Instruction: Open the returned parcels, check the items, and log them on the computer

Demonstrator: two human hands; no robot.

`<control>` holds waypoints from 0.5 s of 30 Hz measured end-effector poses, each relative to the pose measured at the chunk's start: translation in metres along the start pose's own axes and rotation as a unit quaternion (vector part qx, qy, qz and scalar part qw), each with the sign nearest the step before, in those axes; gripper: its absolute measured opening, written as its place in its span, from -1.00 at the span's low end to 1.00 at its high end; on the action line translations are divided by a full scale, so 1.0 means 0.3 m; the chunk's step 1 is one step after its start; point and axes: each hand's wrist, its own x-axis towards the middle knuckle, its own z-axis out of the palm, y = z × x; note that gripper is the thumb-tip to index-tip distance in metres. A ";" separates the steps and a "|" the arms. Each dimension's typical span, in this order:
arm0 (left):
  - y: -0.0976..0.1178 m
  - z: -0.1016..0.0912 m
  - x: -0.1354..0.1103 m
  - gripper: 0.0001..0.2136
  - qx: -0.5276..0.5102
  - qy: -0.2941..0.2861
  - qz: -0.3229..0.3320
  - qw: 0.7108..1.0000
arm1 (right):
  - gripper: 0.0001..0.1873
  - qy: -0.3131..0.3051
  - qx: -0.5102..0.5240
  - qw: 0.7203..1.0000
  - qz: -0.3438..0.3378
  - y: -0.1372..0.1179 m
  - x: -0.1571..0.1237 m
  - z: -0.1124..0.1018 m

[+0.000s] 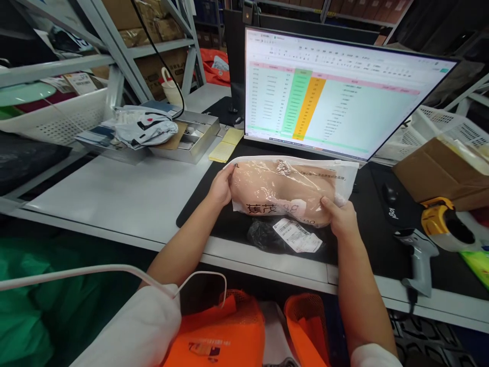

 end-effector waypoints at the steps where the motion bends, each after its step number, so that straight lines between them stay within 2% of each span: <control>1: 0.000 0.001 0.001 -0.53 -0.003 0.005 -0.007 1.000 | -0.42 0.001 0.005 1.000 -0.002 0.011 0.004 -0.003; 15: 0.010 0.018 -0.005 -0.66 -0.033 0.006 -0.042 0.999 | -0.52 0.017 0.062 0.998 -0.024 0.067 0.030 -0.019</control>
